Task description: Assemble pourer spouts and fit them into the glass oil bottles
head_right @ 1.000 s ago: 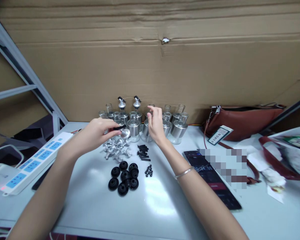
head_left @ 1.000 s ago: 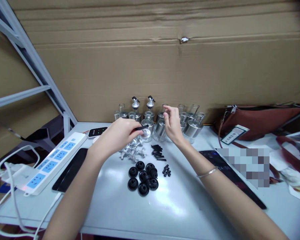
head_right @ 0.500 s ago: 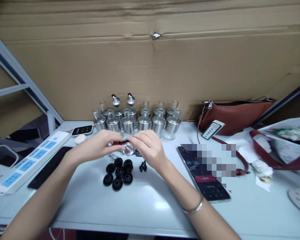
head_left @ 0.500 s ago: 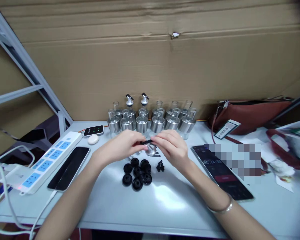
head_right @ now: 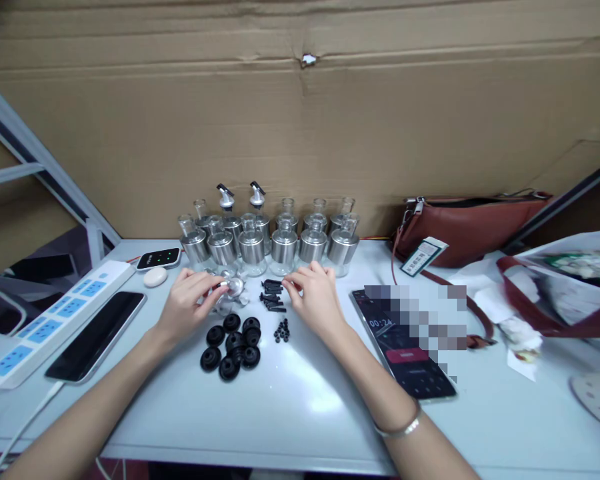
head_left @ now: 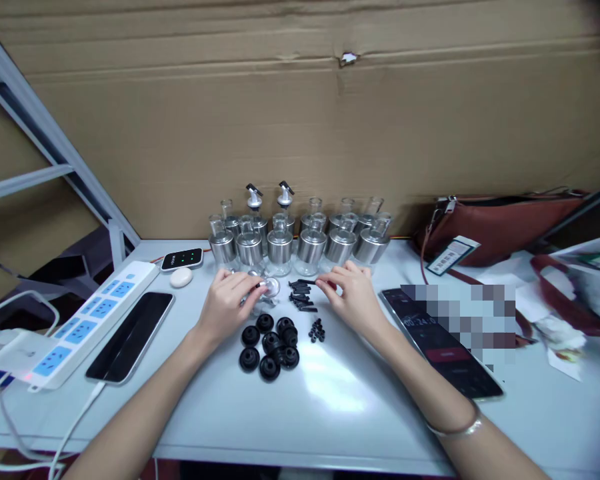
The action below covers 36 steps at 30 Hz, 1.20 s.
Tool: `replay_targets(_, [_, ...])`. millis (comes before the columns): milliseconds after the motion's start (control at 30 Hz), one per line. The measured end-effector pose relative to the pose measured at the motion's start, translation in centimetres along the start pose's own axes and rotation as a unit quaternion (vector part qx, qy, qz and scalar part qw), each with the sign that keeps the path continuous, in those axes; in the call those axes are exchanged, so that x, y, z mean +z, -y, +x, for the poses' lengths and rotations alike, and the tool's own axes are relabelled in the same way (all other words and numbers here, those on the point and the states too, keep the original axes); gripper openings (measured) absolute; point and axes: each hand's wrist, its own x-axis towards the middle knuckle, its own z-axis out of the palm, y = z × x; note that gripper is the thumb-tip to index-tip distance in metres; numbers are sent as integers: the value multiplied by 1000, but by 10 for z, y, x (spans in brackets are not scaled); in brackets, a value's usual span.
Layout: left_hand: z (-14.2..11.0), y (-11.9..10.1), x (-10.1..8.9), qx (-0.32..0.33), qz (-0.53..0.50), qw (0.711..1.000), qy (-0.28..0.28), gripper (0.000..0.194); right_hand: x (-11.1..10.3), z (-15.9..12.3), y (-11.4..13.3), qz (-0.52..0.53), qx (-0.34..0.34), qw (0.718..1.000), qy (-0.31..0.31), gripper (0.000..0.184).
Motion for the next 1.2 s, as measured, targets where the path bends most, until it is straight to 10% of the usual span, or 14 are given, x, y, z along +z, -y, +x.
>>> replay_targets(967, [-15,-34,21,57,-138,989,-8,13,-4,-13,50,160,-138,969,127,17])
replay_targets(1200, [-17,-35,19,21,-121,991,-60,10,-5,-14,51,145,-139,980,13,15])
